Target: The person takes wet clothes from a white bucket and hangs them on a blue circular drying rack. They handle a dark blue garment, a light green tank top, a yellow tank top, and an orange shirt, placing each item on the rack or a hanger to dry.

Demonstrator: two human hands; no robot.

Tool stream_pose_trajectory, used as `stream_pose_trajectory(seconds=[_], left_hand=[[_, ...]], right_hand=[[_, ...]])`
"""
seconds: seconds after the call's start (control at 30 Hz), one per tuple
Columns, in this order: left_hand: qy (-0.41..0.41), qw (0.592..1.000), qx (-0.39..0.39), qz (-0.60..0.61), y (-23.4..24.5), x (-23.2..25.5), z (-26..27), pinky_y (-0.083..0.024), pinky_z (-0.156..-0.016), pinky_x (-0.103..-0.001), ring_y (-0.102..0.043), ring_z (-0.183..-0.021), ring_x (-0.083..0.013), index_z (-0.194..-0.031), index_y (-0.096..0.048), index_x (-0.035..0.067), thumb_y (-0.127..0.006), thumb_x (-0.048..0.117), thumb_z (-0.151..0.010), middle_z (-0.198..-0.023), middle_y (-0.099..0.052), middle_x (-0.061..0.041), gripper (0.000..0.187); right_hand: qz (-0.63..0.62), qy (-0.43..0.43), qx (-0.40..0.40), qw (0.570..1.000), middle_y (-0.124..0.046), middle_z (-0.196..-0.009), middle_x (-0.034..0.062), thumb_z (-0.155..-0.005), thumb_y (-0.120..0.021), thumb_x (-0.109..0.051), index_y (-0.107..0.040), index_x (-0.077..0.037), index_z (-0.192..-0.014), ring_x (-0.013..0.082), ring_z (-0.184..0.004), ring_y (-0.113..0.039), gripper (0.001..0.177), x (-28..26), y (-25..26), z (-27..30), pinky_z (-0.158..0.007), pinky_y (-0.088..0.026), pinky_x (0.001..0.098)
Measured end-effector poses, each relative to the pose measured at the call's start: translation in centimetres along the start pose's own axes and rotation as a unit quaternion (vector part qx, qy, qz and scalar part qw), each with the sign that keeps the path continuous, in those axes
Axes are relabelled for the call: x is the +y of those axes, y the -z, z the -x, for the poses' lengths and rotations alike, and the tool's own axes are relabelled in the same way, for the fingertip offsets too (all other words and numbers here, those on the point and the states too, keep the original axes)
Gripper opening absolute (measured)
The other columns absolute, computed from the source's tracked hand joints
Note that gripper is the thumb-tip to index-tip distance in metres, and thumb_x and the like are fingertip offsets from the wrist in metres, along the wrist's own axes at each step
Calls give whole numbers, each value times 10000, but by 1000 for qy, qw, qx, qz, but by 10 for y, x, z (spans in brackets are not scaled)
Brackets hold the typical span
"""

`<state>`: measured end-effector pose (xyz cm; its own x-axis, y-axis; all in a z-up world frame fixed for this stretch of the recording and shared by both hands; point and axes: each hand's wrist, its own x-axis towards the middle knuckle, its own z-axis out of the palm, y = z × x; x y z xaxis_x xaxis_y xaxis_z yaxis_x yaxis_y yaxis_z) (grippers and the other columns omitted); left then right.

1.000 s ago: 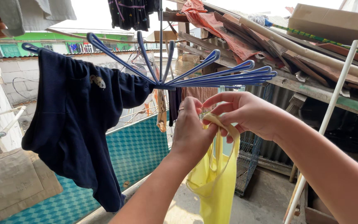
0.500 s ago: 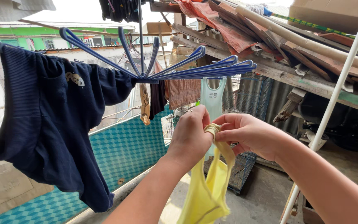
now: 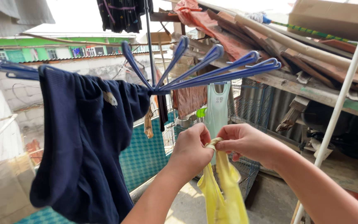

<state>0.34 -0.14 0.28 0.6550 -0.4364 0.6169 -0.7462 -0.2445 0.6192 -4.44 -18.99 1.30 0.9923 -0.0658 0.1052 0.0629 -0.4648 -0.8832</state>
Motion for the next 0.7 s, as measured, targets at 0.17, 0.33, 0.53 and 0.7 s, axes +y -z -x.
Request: stream_pose_trajectory(seconds=[0.17, 0.33, 0.53, 0.7], left_hand=[[8, 997, -33, 64, 3, 5, -17, -573, -625, -345, -734, -685, -194, -818, -623, 30, -752, 128, -774, -715, -703, -83, 168], [8, 996, -59, 63, 9, 19, -29, -587, -626, -317, -726, -665, -154, -830, -639, 48, -766, 178, -795, -710, -709, -68, 185], [4, 999, -25, 29, -6, 29, -47, -579, -621, -327, -711, -655, -170, -817, -665, 36, -786, 183, -789, -711, -707, -72, 193], [-8, 997, -73, 1, -35, 37, -77, -580, -683, -324, -735, -757, -169, -891, -712, 44, -837, 270, -749, -852, -759, -87, 294]], right_hand=[[-53, 47, 30, 997, -745, -831, 23, -811, -758, -189, -746, -42, -966, 86, -755, -663, 214, -12, 11, -2, -701, -534, 260], [-216, 31, 26, 975, -699, -839, 55, -803, -761, -180, -687, -14, -989, 162, -713, -691, 261, -22, 23, 15, -726, -642, 368], [-278, 10, -16, 960, -714, -848, 73, -781, -771, -177, -664, -25, -1047, 152, -712, -705, 324, -16, 37, 21, -655, -599, 366], [-364, 26, -23, 931, -703, -827, 51, -816, -753, -120, -640, -55, -1010, 150, -663, -664, 234, 18, 82, 0, -652, -590, 351]])
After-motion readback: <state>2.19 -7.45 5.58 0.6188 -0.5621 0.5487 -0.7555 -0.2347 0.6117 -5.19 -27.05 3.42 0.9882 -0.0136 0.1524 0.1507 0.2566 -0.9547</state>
